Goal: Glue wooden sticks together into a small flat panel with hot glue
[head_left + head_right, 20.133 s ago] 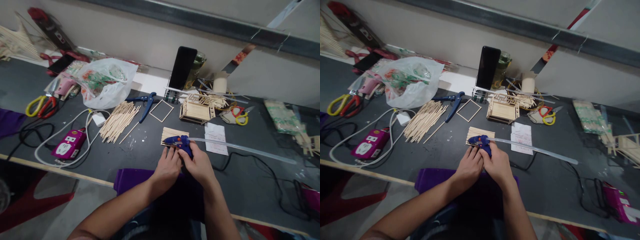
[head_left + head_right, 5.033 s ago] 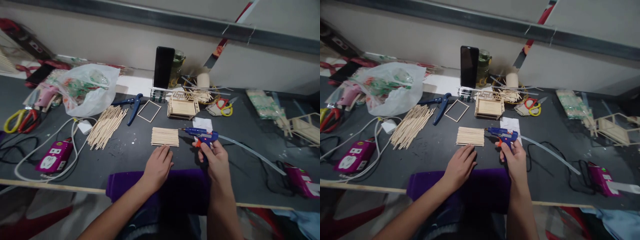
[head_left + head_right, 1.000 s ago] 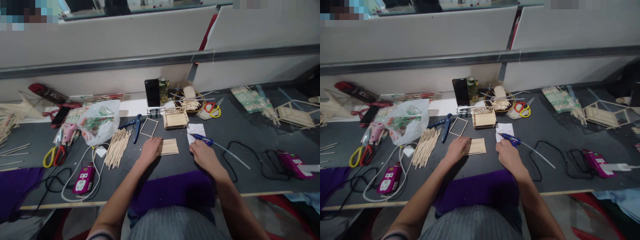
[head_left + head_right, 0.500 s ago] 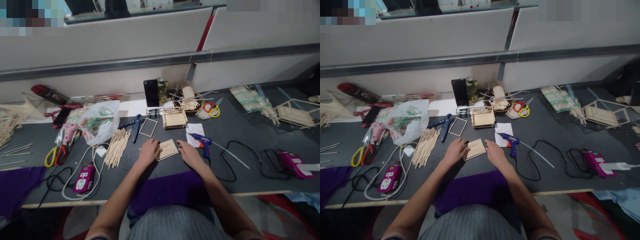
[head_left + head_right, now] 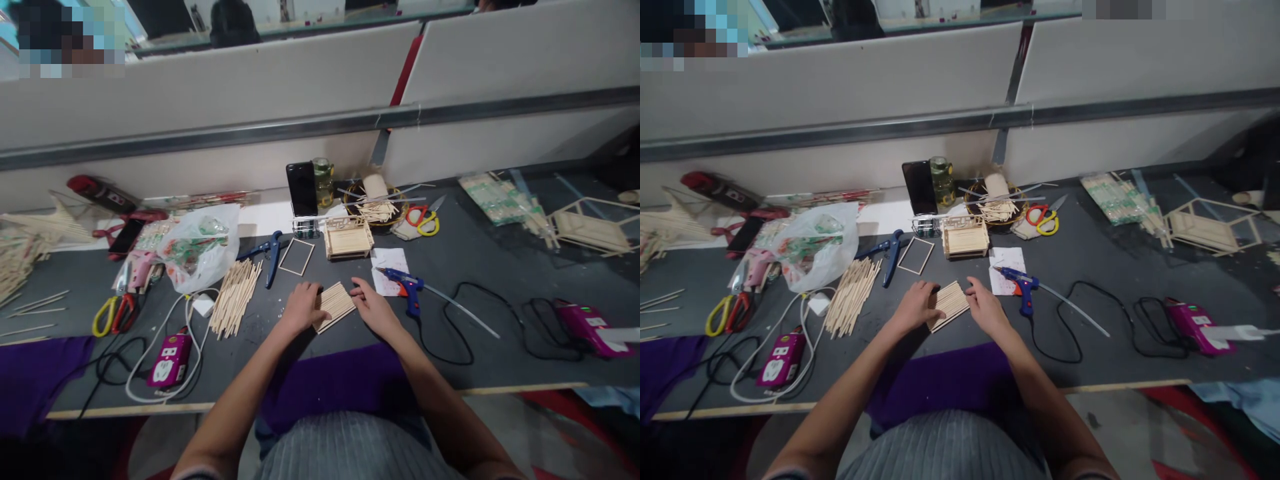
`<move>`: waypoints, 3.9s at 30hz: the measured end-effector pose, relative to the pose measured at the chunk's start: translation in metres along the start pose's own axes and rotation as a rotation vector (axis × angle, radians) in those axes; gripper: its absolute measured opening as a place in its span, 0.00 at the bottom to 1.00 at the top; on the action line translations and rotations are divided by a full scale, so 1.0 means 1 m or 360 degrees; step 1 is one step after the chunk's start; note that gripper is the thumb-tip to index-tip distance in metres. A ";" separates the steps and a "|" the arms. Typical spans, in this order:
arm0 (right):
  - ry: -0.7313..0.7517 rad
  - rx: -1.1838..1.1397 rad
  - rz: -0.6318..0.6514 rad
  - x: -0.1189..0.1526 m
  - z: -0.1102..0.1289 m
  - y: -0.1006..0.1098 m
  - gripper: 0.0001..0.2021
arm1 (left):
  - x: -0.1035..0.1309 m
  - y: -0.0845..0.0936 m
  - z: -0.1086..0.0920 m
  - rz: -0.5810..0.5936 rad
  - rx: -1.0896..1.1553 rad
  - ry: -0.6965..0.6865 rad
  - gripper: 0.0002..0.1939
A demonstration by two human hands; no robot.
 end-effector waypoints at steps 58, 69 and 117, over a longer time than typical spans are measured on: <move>0.0058 -0.0645 0.0017 -0.002 0.053 0.004 0.14 | 0.087 0.041 0.002 -0.1497 -0.0224 -0.1118 0.08; -0.0250 -0.1280 0.0314 0.000 0.062 -0.015 0.17 | 0.084 0.027 0.001 -0.1453 -0.0298 -0.1154 0.07; 0.0099 -0.0049 -0.0510 0.001 0.017 0.017 0.14 | 0.057 -0.012 0.048 -0.1123 0.0709 -0.0240 0.06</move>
Point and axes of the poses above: each hand's wrist, its own x-axis away from the middle knuckle, its own y-axis out of the back of the hand, z = x × y, the point moved 4 cm from there along -x, towards the middle knuckle, and after that the axes turned 11 degrees about x, right-handed, at the moved point
